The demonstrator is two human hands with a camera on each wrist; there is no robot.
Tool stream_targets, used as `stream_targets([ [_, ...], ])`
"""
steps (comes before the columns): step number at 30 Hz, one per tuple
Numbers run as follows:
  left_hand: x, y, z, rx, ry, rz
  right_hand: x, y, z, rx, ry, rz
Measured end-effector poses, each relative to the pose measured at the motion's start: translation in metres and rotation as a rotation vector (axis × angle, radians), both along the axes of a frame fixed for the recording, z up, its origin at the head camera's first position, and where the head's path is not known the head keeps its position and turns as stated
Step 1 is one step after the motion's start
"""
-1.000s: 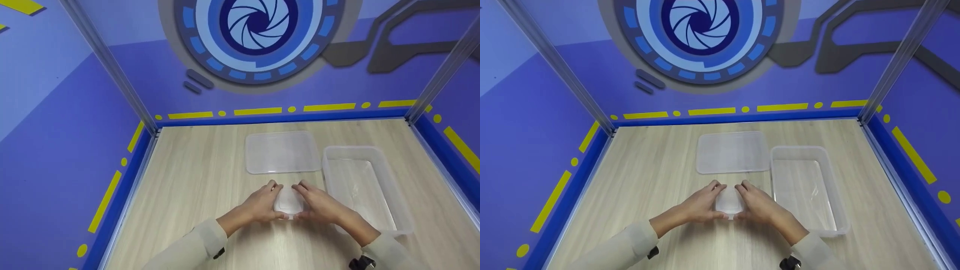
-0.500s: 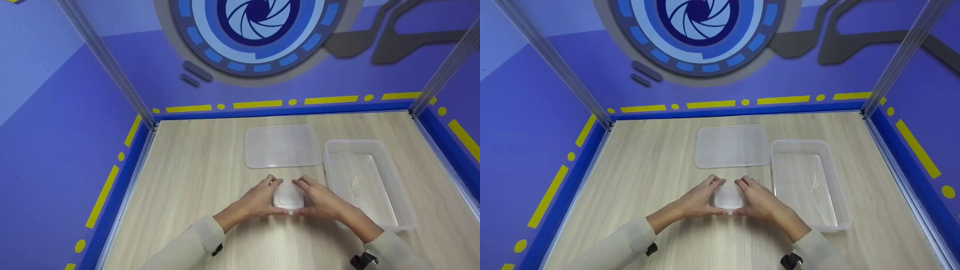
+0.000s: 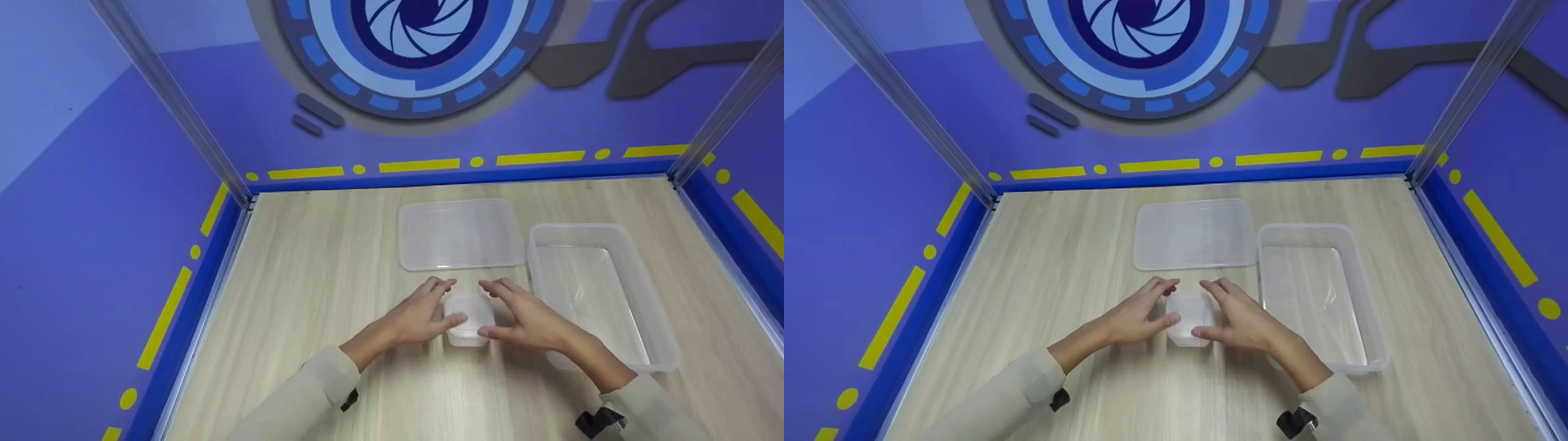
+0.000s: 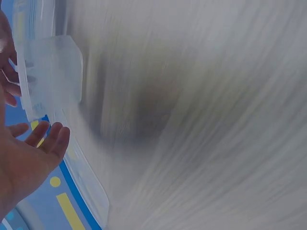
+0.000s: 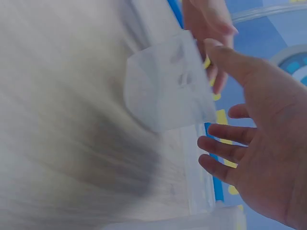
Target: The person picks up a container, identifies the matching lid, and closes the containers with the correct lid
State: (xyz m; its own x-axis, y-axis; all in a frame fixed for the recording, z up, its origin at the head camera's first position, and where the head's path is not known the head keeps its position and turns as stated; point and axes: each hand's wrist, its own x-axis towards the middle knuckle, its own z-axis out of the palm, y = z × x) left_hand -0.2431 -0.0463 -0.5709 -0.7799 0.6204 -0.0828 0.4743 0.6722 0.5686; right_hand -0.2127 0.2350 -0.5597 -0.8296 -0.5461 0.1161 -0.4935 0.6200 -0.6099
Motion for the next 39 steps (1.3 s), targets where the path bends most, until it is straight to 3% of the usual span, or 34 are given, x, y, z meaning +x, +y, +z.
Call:
stream_targets([
  [7,-0.020,-0.010,0.015,0.100,-0.013,0.075,-0.014,0.006,0.018,-0.039,-0.014,-0.046],
  [12,-0.032,-0.014,0.027,0.122,0.020,0.100,-0.028,0.005,0.023,-0.085,-0.046,-0.088],
  [16,-0.042,-0.014,0.031,0.196,0.011,0.134,-0.038,0.004,0.025,-0.098,-0.069,-0.138],
  [22,-0.055,-0.012,0.031,0.320,-0.061,0.247,-0.053,0.002,0.022,-0.163,-0.103,-0.200],
  [26,-0.064,-0.010,0.030,0.342,-0.071,0.322,-0.062,0.001,0.017,-0.195,-0.119,-0.242],
  [31,-0.071,-0.008,0.029,0.360,-0.086,0.368,-0.071,0.002,0.014,-0.229,-0.136,-0.291],
  [39,-0.083,-0.010,0.016,0.452,-0.115,0.509,-0.086,-0.001,0.011,-0.258,-0.182,-0.357],
])
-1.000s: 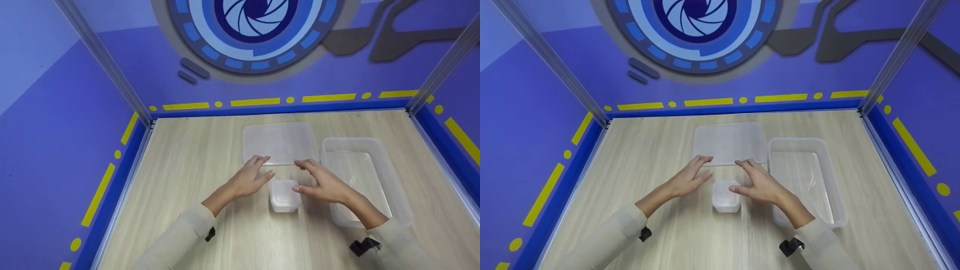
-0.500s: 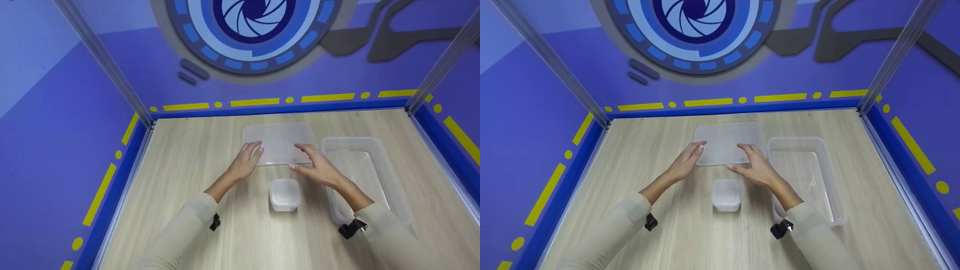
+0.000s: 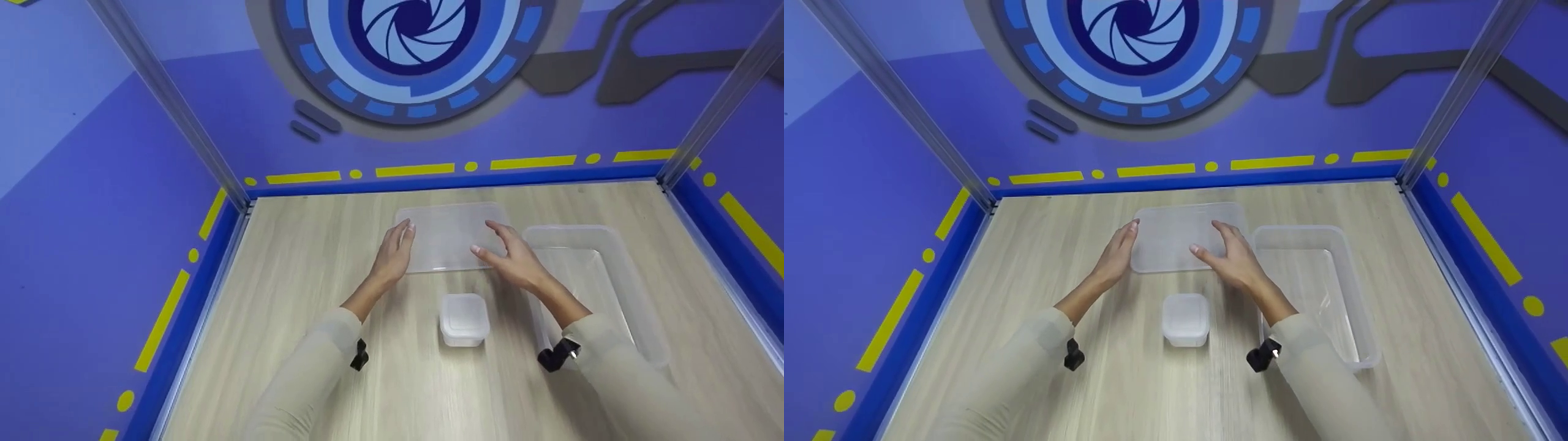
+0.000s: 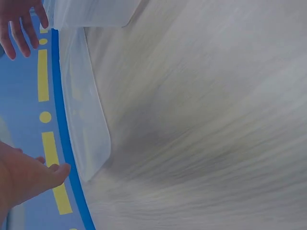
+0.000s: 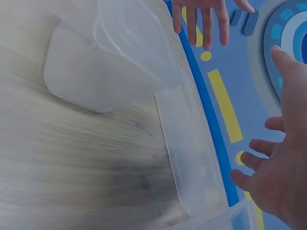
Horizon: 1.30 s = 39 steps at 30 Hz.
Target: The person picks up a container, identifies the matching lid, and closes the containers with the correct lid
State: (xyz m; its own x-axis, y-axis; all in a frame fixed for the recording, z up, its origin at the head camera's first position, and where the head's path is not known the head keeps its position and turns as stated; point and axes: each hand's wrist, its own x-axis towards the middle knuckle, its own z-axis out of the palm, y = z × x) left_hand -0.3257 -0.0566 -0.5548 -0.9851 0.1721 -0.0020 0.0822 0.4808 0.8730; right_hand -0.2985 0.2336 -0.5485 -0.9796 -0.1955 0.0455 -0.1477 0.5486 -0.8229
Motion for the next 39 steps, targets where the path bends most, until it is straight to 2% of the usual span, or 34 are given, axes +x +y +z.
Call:
stream_targets([
  [4,-0.006,-0.002,-0.007,0.024,-0.024,0.063,-0.010,-0.004,-0.002,0.004,-0.012,-0.037],
  [11,-0.009,-0.004,-0.011,0.081,-0.089,0.066,-0.021,-0.005,-0.004,-0.045,-0.040,-0.051],
  [20,-0.013,-0.010,-0.015,0.162,-0.150,0.107,-0.026,-0.005,-0.008,-0.082,-0.093,-0.122],
  [32,-0.022,-0.005,-0.021,0.248,-0.206,0.085,-0.032,-0.009,-0.019,-0.157,-0.206,-0.179],
  [39,-0.021,-0.003,-0.022,0.221,-0.232,0.058,-0.035,-0.008,-0.023,-0.190,-0.209,-0.187],
])
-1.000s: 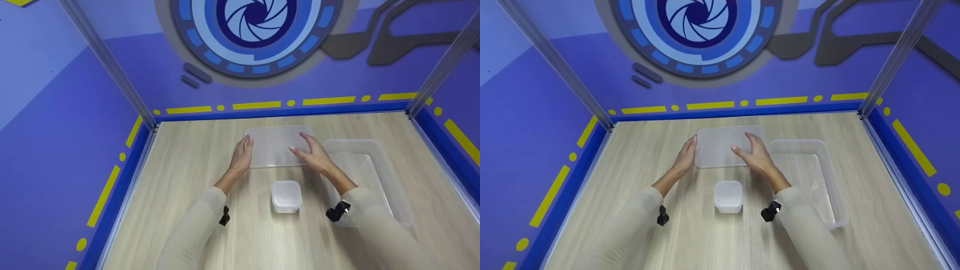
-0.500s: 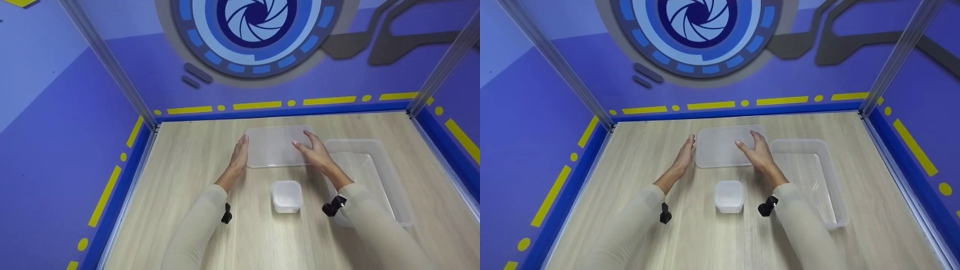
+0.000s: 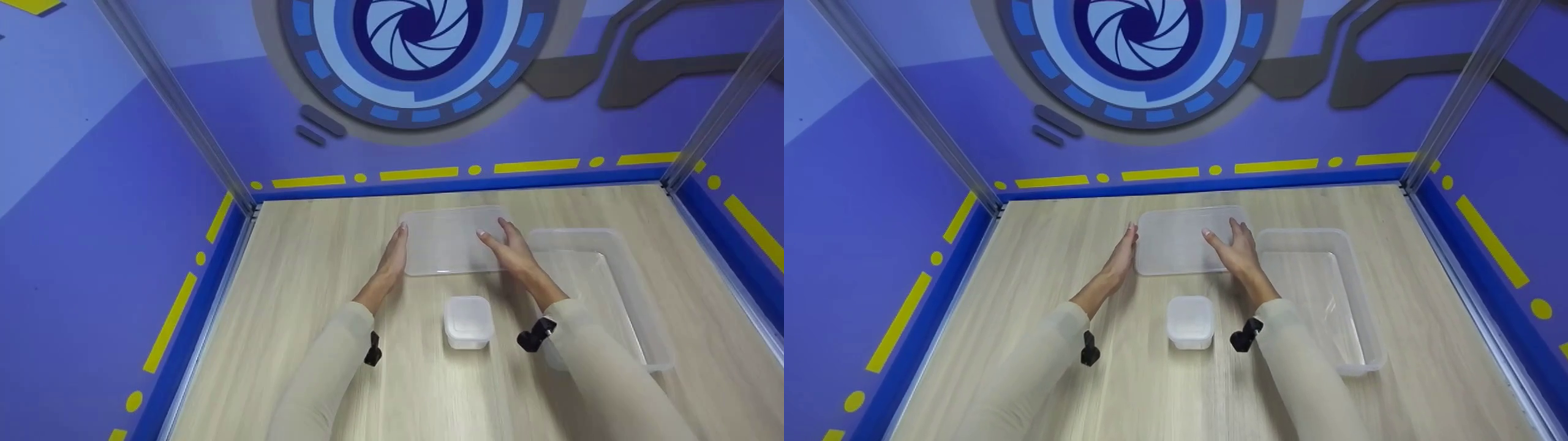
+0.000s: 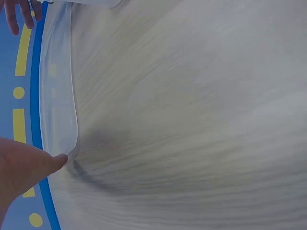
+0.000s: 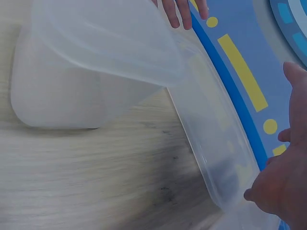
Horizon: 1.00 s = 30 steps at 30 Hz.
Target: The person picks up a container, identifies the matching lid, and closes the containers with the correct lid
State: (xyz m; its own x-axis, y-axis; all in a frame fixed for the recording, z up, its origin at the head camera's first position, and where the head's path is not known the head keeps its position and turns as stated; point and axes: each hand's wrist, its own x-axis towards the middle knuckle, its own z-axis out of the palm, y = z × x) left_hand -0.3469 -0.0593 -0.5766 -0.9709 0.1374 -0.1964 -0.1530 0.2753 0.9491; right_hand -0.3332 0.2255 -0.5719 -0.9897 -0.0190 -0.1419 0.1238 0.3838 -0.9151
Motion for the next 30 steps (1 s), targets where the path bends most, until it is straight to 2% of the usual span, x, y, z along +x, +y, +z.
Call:
stream_targets([
  [5,0.0030,0.0000,-0.0001,-0.038,-0.001,-0.015,0.0008,0.0017,-0.0031,-0.028,-0.006,-0.027],
  [14,0.0055,0.0025,-0.0021,-0.079,0.009,-0.036,0.0004,0.0005,-0.0046,-0.007,-0.060,-0.035],
  [20,0.0076,0.0018,-0.0027,-0.101,-0.017,-0.046,0.0025,0.0006,-0.0011,0.004,-0.094,-0.059],
  [30,0.0041,-0.0066,0.0001,-0.072,-0.037,-0.019,0.0031,-0.0016,0.0008,0.078,-0.141,-0.024],
])
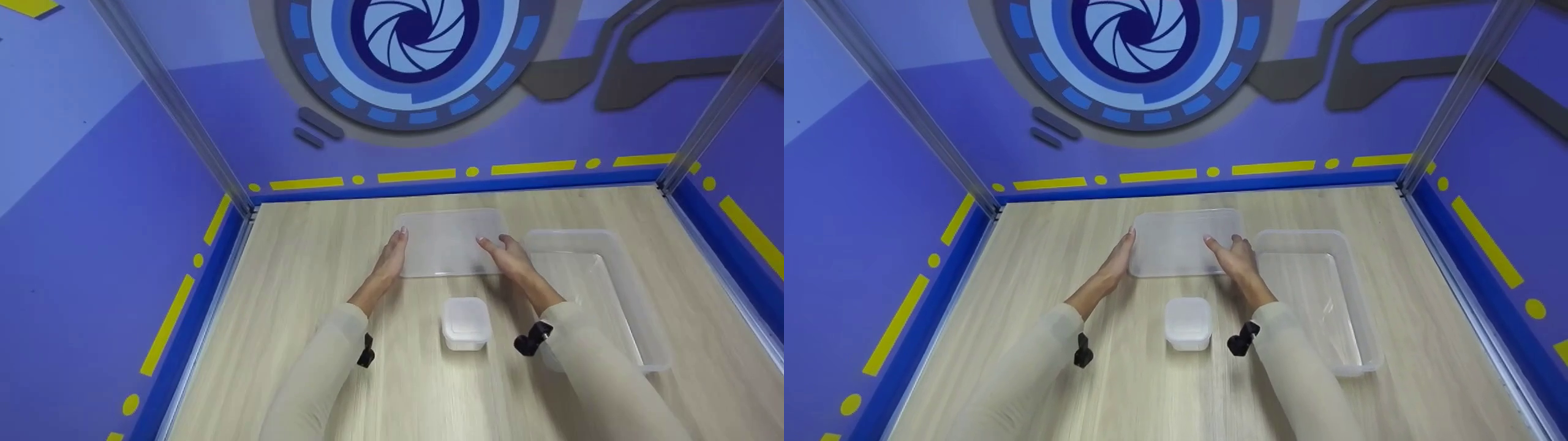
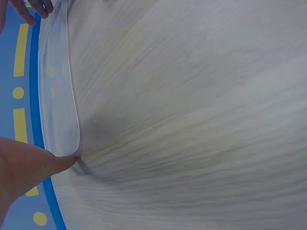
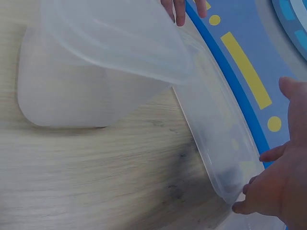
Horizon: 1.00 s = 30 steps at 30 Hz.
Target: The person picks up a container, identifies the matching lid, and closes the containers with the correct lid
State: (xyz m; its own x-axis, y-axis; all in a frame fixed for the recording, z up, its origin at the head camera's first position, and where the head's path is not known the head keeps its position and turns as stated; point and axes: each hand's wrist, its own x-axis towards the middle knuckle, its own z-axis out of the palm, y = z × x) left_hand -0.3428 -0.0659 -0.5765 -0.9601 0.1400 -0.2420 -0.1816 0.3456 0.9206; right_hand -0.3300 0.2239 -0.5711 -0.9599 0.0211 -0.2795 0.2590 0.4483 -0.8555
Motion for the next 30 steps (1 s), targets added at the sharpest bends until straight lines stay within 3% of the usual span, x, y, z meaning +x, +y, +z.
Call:
stream_targets([
  [18,0.007,-0.007,0.003,-0.035,-0.111,0.028,0.002,-0.005,-0.002,-0.034,-0.050,-0.040],
  [30,0.009,-0.011,0.003,-0.018,-0.043,0.061,-0.002,-0.004,0.001,-0.100,-0.075,-0.054],
])
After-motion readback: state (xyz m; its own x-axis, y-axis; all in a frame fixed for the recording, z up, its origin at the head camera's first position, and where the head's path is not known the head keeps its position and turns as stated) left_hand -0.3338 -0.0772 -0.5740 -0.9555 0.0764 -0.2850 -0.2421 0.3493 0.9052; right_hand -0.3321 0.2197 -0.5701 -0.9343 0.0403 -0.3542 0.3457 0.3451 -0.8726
